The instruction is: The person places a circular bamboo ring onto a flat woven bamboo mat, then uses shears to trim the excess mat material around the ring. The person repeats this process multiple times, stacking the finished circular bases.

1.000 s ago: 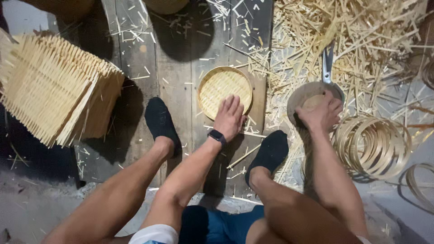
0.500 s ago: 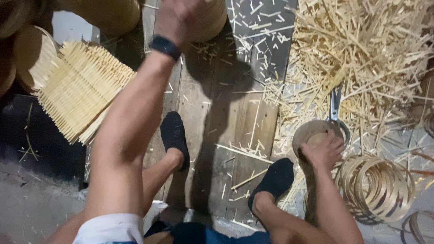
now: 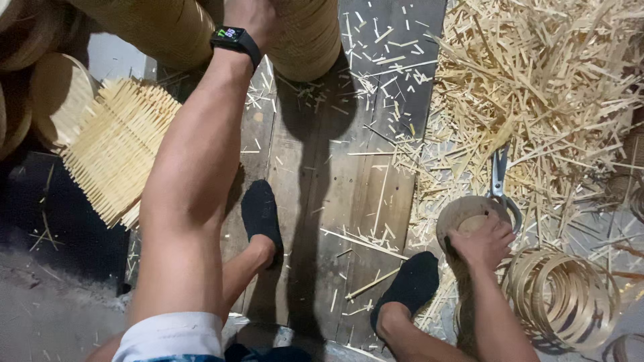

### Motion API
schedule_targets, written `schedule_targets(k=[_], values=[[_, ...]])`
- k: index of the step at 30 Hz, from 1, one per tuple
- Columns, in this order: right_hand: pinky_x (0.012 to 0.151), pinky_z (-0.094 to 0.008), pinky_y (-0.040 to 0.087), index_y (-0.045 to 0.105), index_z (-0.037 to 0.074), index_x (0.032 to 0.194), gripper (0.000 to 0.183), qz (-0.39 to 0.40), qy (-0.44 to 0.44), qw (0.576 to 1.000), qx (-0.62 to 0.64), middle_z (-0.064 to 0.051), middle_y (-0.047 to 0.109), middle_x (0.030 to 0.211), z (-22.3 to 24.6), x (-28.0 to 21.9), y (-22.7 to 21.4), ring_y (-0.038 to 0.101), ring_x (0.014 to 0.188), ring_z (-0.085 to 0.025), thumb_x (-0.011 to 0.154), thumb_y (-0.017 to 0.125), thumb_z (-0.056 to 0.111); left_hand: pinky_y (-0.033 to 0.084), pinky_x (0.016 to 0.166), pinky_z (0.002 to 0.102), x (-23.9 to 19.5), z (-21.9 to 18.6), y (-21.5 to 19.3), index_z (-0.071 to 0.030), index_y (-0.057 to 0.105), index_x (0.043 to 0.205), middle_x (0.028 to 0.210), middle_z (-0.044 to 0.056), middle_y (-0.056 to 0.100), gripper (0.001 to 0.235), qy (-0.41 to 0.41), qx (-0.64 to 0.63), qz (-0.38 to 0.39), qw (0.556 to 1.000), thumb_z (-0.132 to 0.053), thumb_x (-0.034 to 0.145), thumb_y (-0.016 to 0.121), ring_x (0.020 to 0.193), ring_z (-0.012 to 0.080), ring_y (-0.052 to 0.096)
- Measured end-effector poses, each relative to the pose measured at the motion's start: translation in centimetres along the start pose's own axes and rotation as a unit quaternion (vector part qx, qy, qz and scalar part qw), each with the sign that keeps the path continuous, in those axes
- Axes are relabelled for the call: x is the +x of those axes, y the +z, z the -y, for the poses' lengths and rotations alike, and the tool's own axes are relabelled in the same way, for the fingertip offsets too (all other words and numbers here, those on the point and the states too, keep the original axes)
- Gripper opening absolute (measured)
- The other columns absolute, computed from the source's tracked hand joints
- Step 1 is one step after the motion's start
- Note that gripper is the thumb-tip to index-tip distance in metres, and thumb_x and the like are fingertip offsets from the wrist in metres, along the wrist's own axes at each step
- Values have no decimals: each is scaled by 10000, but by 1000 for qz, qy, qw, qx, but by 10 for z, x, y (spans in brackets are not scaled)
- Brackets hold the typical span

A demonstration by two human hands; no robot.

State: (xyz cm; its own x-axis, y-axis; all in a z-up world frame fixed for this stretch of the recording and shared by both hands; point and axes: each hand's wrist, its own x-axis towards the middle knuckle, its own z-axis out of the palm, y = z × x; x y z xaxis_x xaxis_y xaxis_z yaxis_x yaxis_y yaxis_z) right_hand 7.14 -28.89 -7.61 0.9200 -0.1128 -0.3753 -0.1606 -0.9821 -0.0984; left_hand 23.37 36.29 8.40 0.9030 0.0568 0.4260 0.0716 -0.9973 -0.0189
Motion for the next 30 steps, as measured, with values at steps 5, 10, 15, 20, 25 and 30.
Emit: schedule_targets(k=[5, 10, 15, 20, 25, 30], values=[[1067, -631, 389, 347, 6, 1543, 1051, 1, 4, 996, 88, -340, 372, 1467, -4, 4, -20, 366, 1353, -502, 758, 811, 528, 552, 655, 456, 5, -19, -24, -13, 739, 929, 824, 219, 714, 124, -51, 1, 70, 996, 22, 909, 621, 750, 349, 706], [1007, -496, 548, 333, -49, 1506, 967, 86, -68, 791, 601, -300, 442, 1386, 1, -5, -37, 533, 1272, -402, 782, 739, 448, 536, 962, 452, -37, -64, -79, -42, 641, 1305, 1222, 187, 687, 251, -10, -45, -47, 998, -47, 1055, 618, 1150, 333, 654], [914, -452, 574, 466, 8, 1438, 611, 309, 14, 552, 774, -170, 579, 1348, 57, -26, -2, 622, 1198, -281, 947, 582, 352, 287, 1145, 528, -128, -55, -163, 22, 402, 1465, 1477, 302, 421, 821, -117, -34, 125, 985, -184, 782, 807, 1376, 443, 389], [990, -413, 557, 595, -66, 1293, 337, 265, -43, 613, 743, -181, 665, 1278, 87, -45, 25, 661, 1150, -267, 985, 546, 63, 337, 1104, 500, -212, 0, -223, 78, 344, 1501, 1469, 339, 406, 1213, -357, 186, 482, 778, -529, 672, 990, 1340, 479, 399], [807, -430, 636, 580, -100, 1202, 315, 199, 15, 699, 687, -204, 673, 1169, 76, -71, 2, 706, 1009, -289, 1066, 451, 153, 587, 891, 463, -262, 66, -211, -52, 811, 1034, 970, 224, 776, 539, -300, 37, 434, 849, -488, 739, 928, 931, 352, 735], [736, -397, 614, 574, -118, 1209, 339, 155, 8, 794, 588, -254, 685, 1104, 74, -92, -20, 754, 892, -299, 1053, 472, 165, 586, 850, 393, -277, 118, -208, -195, 816, 1149, 1060, 140, 777, 259, -291, -79, 305, 903, -259, 898, 807, 886, 275, 741]])
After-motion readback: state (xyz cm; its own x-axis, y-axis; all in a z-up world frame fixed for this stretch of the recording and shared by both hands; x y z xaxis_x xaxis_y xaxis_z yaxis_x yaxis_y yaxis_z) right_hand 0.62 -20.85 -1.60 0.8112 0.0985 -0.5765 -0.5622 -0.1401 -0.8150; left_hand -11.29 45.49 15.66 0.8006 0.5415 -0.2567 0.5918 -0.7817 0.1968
